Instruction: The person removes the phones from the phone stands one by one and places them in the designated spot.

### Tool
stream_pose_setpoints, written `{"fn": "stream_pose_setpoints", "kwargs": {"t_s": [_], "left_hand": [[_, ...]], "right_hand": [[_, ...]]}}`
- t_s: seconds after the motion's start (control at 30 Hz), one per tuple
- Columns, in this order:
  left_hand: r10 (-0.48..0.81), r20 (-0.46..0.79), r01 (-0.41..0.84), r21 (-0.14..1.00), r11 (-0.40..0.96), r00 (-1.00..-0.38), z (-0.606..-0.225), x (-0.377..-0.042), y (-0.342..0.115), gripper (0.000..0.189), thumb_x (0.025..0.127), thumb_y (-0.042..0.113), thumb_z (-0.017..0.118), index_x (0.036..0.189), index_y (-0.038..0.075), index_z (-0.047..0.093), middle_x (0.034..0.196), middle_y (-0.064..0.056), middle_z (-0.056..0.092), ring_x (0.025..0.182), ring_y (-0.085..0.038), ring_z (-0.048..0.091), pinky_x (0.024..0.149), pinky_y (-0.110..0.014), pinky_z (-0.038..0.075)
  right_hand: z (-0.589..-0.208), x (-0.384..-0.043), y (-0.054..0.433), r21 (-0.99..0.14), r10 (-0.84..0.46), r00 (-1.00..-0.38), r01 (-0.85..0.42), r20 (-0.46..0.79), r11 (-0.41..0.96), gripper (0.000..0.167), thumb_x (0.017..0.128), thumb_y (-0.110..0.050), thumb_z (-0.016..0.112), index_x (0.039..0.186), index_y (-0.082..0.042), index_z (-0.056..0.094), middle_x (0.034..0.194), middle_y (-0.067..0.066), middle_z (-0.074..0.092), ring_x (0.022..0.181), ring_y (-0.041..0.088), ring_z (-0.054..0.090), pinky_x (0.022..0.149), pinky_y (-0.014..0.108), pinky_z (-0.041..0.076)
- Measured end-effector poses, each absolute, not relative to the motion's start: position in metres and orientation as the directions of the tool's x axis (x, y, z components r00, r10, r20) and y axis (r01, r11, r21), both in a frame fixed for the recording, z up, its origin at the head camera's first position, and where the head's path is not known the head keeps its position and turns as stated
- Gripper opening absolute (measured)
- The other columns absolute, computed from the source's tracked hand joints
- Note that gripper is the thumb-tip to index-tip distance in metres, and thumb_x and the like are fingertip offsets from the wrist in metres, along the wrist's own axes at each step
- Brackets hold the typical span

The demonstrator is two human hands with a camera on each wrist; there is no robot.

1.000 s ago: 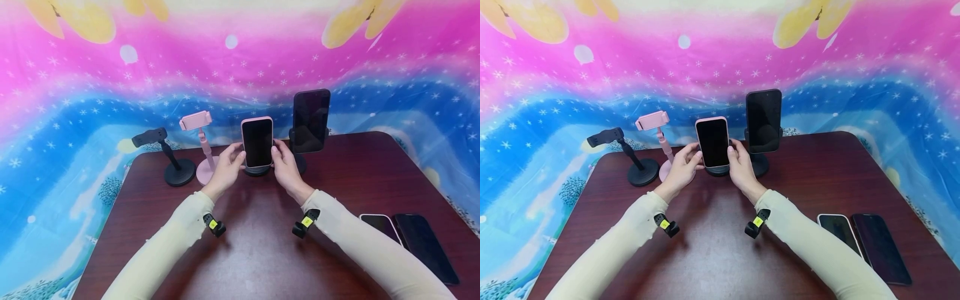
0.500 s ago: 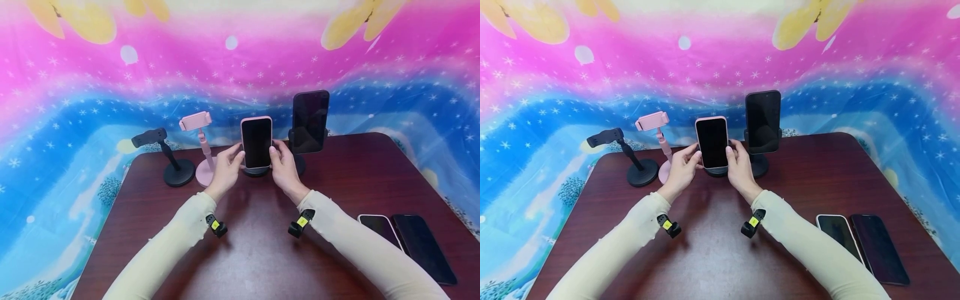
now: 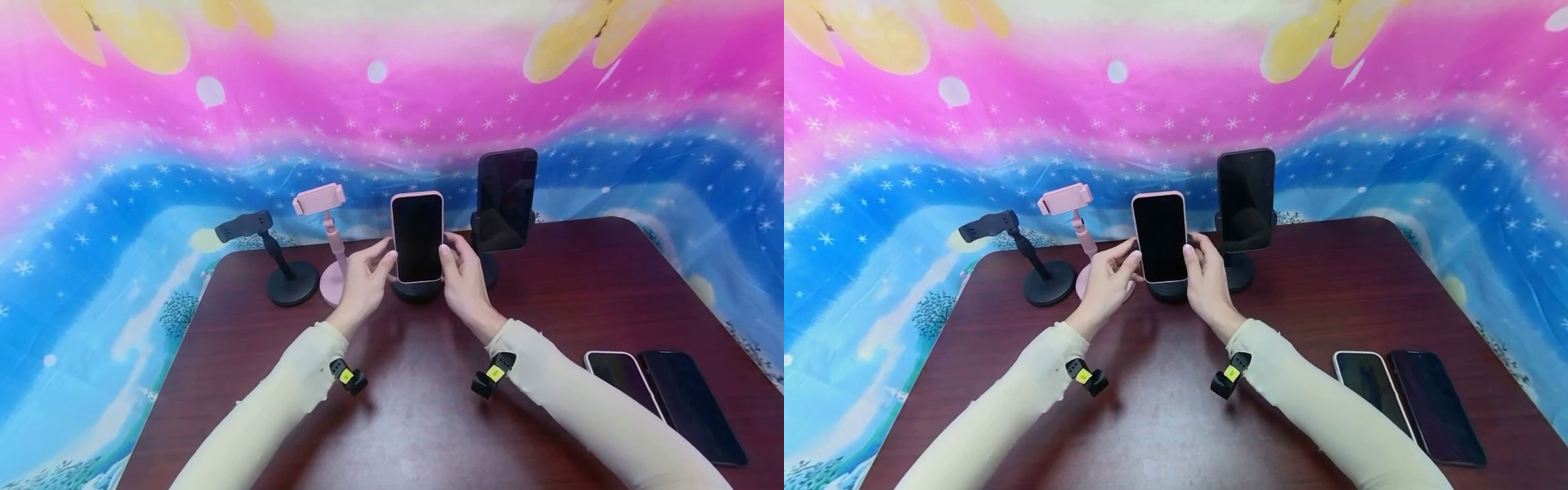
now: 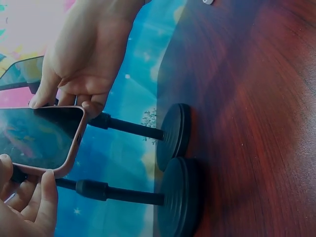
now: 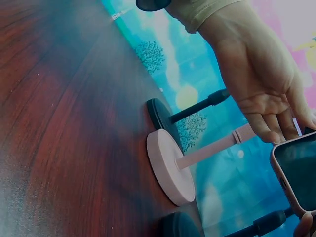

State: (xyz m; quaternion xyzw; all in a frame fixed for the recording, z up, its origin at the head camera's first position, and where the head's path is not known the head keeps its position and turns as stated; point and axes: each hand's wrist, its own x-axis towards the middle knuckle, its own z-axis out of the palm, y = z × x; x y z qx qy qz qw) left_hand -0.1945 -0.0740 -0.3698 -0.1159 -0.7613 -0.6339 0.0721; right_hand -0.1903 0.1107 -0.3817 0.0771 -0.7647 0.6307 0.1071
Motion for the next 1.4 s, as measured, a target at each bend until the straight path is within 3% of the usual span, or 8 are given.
{"fn": "stream_pose_setpoints", "kwargs": {"t_s": [0.1,0.33,0.6,0.7,0.83,1.03,1.23,1.4], "left_hand": [[0.095,0.261,0.274,0.946,0.175,-0.961,-0.368,-0.19,-0.076,0.041,0.103,0.007,0.057,0.142,-0.005,0.053,0.137,-0.024,0.062,0.081,-0.032,0.073,0.077,-0.041,0.064],[0.137,0.268,0.288,0.944,0.162,-0.954,-0.367,-0.177,-0.079,0.042,0.103,0.007,0.056,0.142,-0.009,0.05,0.143,-0.024,0.056,0.111,-0.038,0.069,0.078,-0.038,0.064],[0.148,0.279,0.302,0.938,0.169,-0.949,-0.367,-0.165,-0.082,0.043,0.102,0.008,0.058,0.141,-0.008,0.052,0.144,-0.023,0.056,0.102,-0.037,0.071,0.076,-0.032,0.064],[0.15,0.284,0.308,0.936,0.172,-0.947,-0.367,-0.161,-0.083,0.042,0.102,0.007,0.058,0.14,-0.009,0.053,0.143,-0.024,0.057,0.101,-0.037,0.072,0.075,-0.033,0.064],[0.144,0.293,0.315,0.935,0.165,-0.945,-0.368,-0.155,-0.083,0.04,0.101,0.006,0.059,0.138,-0.01,0.055,0.141,-0.024,0.058,0.093,-0.037,0.072,0.077,-0.046,0.063],[0.139,0.324,0.343,0.928,0.147,-0.936,-0.373,-0.144,-0.083,0.039,0.101,0.005,0.06,0.136,-0.012,0.056,0.138,-0.027,0.06,0.09,-0.036,0.071,0.073,-0.046,0.063],[0.154,0.325,0.344,0.93,0.126,-0.933,-0.373,-0.133,-0.084,0.039,0.1,0.002,0.059,0.134,-0.016,0.055,0.133,-0.031,0.062,0.089,-0.011,0.069,0.071,-0.045,0.064],[0.16,0.305,0.322,0.942,0.097,-0.939,-0.375,-0.124,-0.085,0.04,0.1,0.001,0.059,0.135,-0.016,0.054,0.13,-0.031,0.063,0.083,0.002,0.065,0.071,-0.038,0.064]], "right_hand": [[-0.381,-0.186,0.111,-0.943,0.002,-0.959,-0.277,0.282,0.184,0.036,0.11,-0.018,0.042,0.141,-0.003,0.05,0.111,0.02,0.066,0.073,0.024,0.053,0.069,0.028,0.052],[-0.379,-0.175,0.114,-0.934,-0.026,-0.949,-0.315,0.315,0.171,0.032,0.109,-0.018,0.043,0.136,-0.003,0.054,0.089,0.018,0.061,0.07,0.018,0.053,0.064,0.024,0.049],[-0.379,-0.163,0.114,-0.936,-0.035,-0.945,-0.328,0.326,0.132,0.031,0.109,-0.014,0.044,0.135,-0.001,0.054,0.101,0.022,0.067,0.075,0.008,0.058,0.066,0.024,0.051],[-0.38,-0.159,0.115,-0.932,-0.029,-0.941,-0.337,0.336,0.13,0.03,0.109,-0.014,0.044,0.134,-0.001,0.055,0.096,0.02,0.066,0.071,0.009,0.056,0.064,0.027,0.051],[-0.382,-0.152,0.116,-0.927,-0.03,-0.937,-0.348,0.347,0.141,0.03,0.108,-0.013,0.045,0.133,-0.001,0.056,0.091,0.019,0.066,0.069,0.01,0.055,0.064,0.026,0.051],[-0.384,-0.14,0.117,-0.923,-0.034,-0.934,-0.356,0.355,0.146,0.029,0.108,-0.013,0.047,0.133,-0.001,0.057,0.079,0.013,0.06,0.065,0.011,0.054,0.061,0.021,0.049],[-0.387,-0.128,0.117,-0.927,-0.041,-0.933,-0.359,0.356,0.11,0.03,0.107,-0.013,0.048,0.133,0.0,0.058,0.096,0.017,0.07,0.073,0.006,0.06,0.067,0.02,0.051],[-0.391,-0.121,0.117,-0.925,-0.031,-0.927,-0.374,0.373,0.068,0.028,0.106,-0.007,0.049,0.13,0.005,0.058,0.09,-0.001,0.07,0.071,0.003,0.058,0.063,0.019,0.05]]}}
